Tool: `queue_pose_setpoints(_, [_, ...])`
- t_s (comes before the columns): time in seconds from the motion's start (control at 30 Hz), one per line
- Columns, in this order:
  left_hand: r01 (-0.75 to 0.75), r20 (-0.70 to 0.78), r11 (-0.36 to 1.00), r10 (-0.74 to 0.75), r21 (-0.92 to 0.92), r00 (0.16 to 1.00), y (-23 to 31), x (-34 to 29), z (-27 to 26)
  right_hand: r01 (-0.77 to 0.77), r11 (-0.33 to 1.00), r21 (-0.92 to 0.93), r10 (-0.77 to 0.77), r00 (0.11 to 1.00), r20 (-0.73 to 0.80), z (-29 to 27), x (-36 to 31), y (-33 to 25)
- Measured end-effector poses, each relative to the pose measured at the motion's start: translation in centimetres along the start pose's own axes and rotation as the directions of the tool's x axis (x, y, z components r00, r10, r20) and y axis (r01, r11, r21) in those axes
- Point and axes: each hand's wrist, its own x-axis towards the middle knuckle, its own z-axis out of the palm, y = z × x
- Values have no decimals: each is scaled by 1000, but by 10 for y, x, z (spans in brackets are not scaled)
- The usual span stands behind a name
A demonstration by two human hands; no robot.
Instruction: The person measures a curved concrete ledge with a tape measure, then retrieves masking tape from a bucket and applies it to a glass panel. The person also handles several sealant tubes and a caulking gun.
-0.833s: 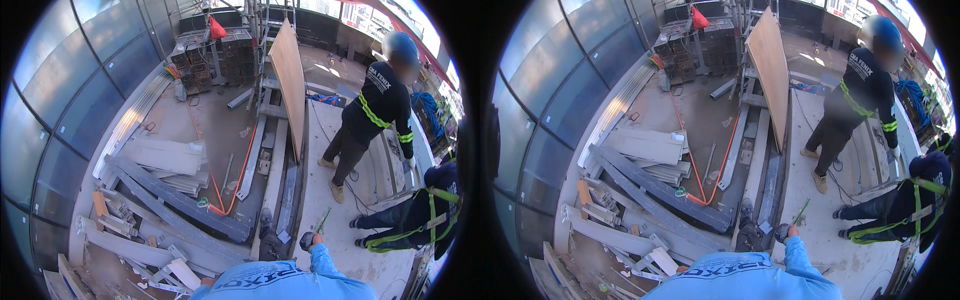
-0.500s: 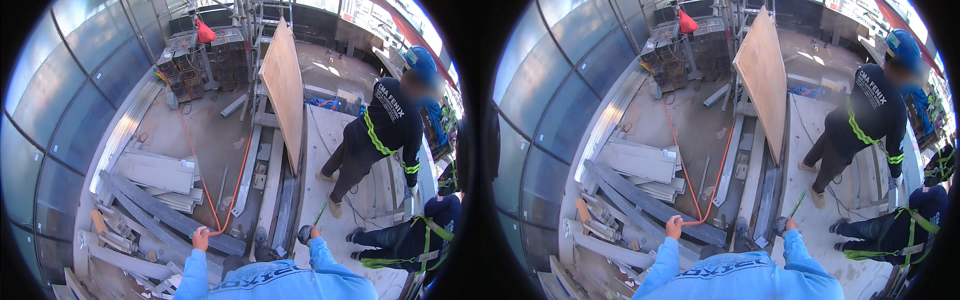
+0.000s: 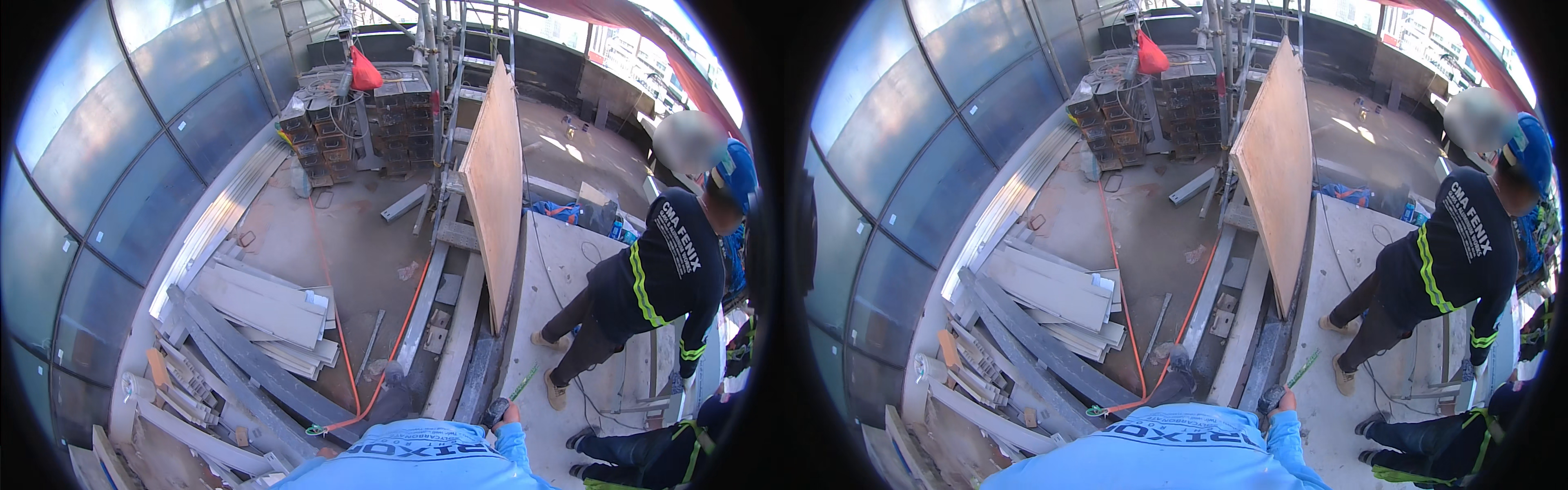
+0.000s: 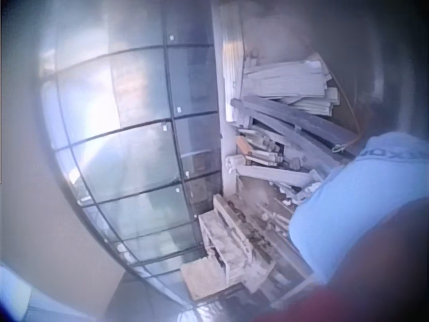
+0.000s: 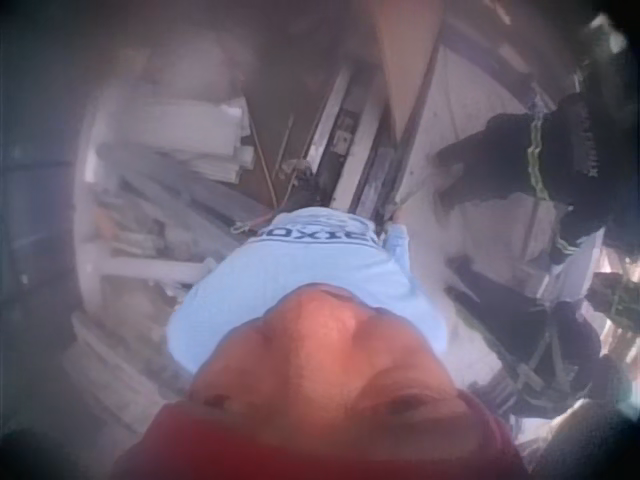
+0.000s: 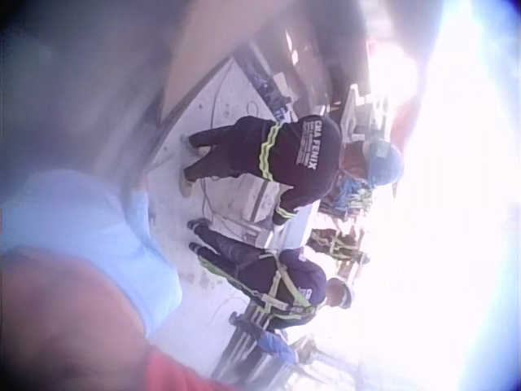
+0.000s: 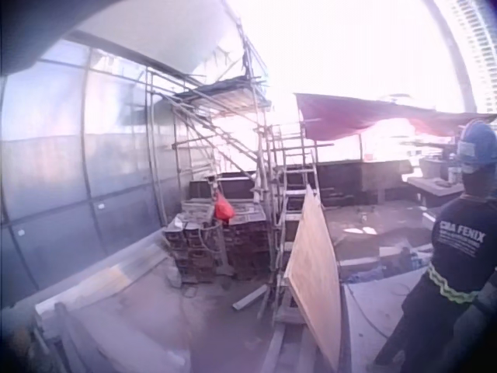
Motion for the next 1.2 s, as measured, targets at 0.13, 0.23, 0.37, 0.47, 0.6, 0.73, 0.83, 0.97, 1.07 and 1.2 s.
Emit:
queue_pose_setpoints(0.13, [27, 53, 997, -22, -77, 998, -7, 90, -25, 77, 992, -102, -87, 992, -95, 48, 61, 0])
queue_pose_setpoints(0.23, [-34, -34, 992, 30, -124, 999, 18, 173, -78, -71, 983, -169, 94, 986, 137, 138, 102, -10])
queue_pose_setpoints(0.37, [-217, -418, 835, -17, -505, 908, 116, 228, -227, -128, 905, -406, 226, 952, 205, 283, 155, -32])
queue_pose_setpoints(0.47, [-558, -760, 665, -22, -496, 650, 154, 214, -339, -6, 778, -628, 224, 937, 269, 394, 169, -26])
queue_pose_setpoints(0.6, [-637, -820, 583, -91, -504, 565, 165, 186, -435, 8, 753, -658, 254, 919, 303, 506, 198, -9])
queue_pose_setpoints(0.73, [-567, -788, 573, -264, -592, 556, 122, 246, -427, -68, 703, -708, 332, 912, 242, 595, 264, 10])
queue_pose_setpoints(0.83, [-483, -483, 151, -529, -863, 698, 80, 320, -348, 8, 657, -754, 356, 878, 320, 676, 324, 16])
queue_pose_setpoints(0.97, [93, -371, 764, -411, -638, 833, 77, 351, -277, 73, 657, -750, 309, 882, 357, 786, 426, 8])
queue_pose_setpoints(1.07, [196, -172, 837, -323, -512, 931, 96, 388, -287, 92, 677, -730, 299, 873, 387, 874, 537, 20])
queue_pose_setpoints(1.2, [116, -352, 846, -336, -520, 874, 108, 426, -385, 52, 578, -814, 401, 851, 339, 1000, 518, 56])
